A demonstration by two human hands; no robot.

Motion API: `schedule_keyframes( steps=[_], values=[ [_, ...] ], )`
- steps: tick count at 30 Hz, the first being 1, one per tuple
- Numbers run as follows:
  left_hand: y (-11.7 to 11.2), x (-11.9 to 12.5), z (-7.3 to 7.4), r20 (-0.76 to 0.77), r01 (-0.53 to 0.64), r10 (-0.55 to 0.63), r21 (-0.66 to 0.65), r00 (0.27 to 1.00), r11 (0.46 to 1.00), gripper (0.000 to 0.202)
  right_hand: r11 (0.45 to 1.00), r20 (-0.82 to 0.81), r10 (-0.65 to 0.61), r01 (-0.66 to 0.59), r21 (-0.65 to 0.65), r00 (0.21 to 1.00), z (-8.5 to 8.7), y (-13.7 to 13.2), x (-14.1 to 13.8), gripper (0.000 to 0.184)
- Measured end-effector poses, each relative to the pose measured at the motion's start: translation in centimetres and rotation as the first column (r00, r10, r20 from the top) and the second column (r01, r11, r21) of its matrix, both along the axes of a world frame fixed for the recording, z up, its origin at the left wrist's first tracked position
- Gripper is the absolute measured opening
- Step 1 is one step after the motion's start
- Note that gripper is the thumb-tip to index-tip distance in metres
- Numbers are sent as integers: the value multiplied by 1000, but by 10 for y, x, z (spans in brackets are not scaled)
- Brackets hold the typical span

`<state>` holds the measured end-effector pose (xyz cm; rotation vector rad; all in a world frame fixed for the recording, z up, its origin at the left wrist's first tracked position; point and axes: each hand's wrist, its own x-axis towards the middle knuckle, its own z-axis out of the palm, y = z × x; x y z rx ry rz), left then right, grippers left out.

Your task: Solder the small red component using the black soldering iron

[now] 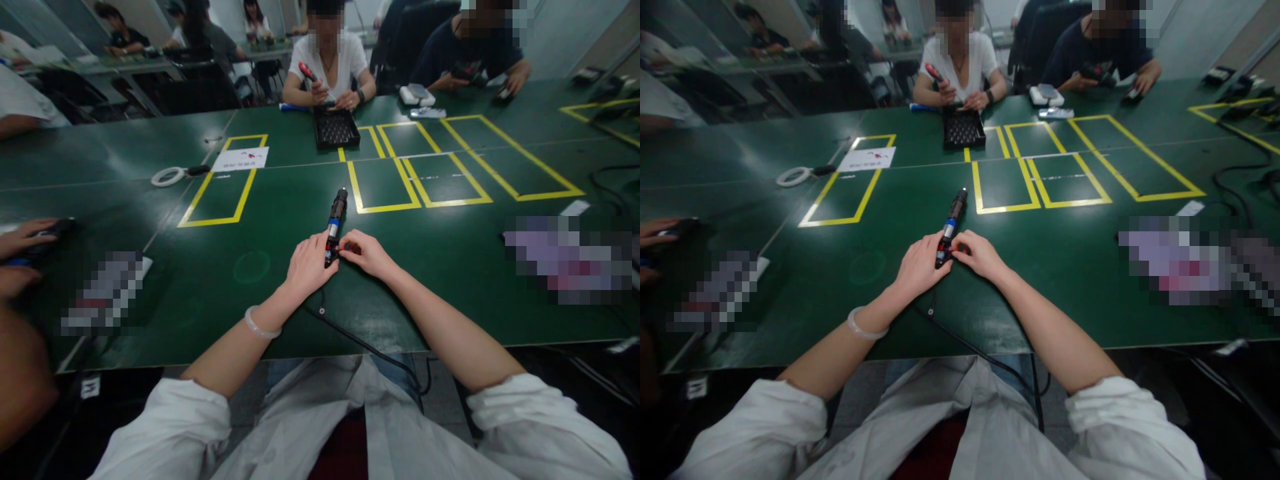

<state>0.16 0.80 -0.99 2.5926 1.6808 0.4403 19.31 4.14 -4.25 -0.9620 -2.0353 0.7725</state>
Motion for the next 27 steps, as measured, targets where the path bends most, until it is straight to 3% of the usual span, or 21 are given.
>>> schedule_keyframes(
  steps=[16, 27],
  values=[
    [-1, 10, 3, -115, -76, 78, 25, 990, 997, 68, 993, 106, -113, 108, 51, 988, 14, -10, -6, 14],
    [3, 13, 7, -130, -130, 129, 7, 983, 992, 62, 994, -17, -103, 103, -43, 994, 22, -16, -5, 18]
  ],
)
